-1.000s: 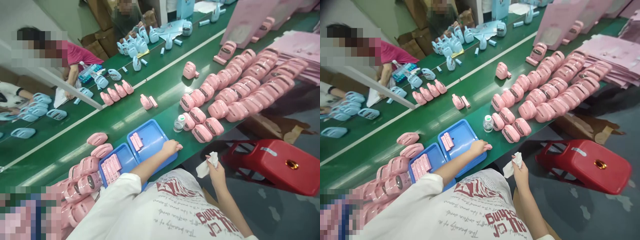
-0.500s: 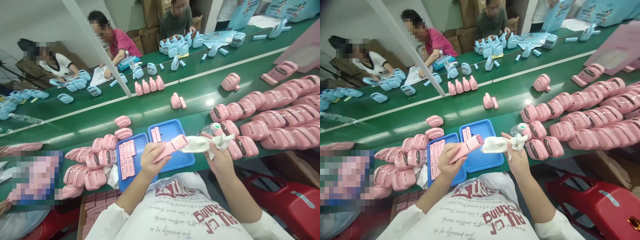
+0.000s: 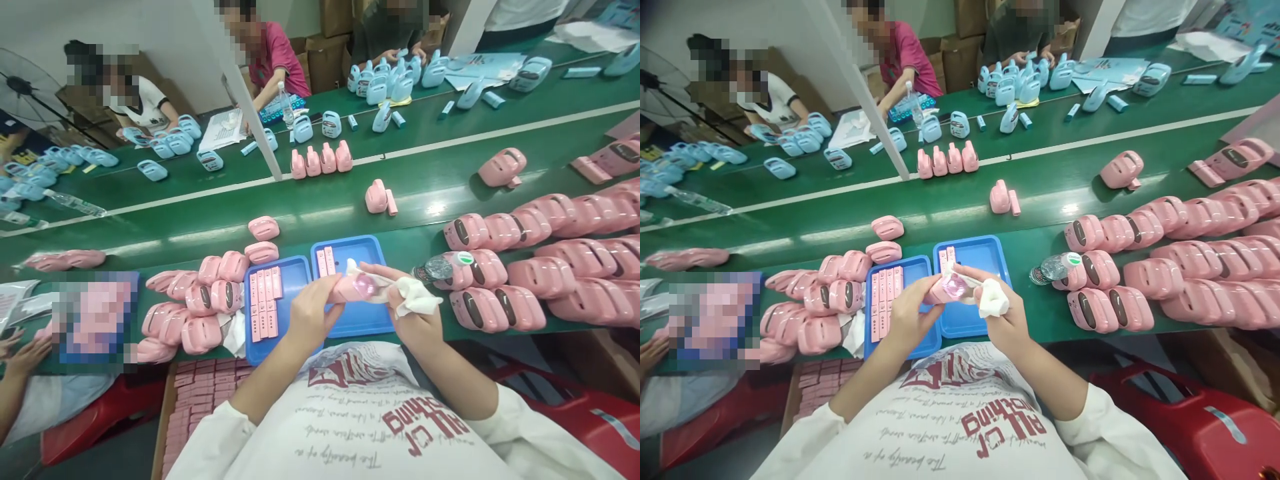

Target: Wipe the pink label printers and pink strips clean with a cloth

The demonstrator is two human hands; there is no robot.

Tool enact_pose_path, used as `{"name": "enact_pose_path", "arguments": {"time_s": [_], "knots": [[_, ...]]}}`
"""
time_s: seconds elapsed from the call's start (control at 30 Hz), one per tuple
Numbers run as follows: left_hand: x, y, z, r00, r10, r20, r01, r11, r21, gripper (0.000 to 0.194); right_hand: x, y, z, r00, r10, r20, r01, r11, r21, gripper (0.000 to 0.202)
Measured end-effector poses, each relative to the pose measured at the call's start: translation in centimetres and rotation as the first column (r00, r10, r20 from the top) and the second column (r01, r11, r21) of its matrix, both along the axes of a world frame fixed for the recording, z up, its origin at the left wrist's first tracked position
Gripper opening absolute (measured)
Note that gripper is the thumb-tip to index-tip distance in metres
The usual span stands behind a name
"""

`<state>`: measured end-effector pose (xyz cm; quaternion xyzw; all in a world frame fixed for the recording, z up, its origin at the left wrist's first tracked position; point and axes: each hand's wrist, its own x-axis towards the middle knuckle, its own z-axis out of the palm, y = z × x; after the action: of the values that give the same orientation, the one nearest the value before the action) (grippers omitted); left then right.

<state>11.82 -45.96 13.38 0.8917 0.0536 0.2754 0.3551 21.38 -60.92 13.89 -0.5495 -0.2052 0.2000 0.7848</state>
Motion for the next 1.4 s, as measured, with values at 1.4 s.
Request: {"name": "enact_pose_path", "arguments": {"time_s": [1.4], "knots": [[0.3, -0.2, 3.6, 0.994, -0.100, -0.031, -0.057, -0.263, -0.963, 0.094, -1.8, 3.7, -1.1, 0.366, 0.144, 0.920, -0.169, 0.982, -0.087, 0.032]]}}
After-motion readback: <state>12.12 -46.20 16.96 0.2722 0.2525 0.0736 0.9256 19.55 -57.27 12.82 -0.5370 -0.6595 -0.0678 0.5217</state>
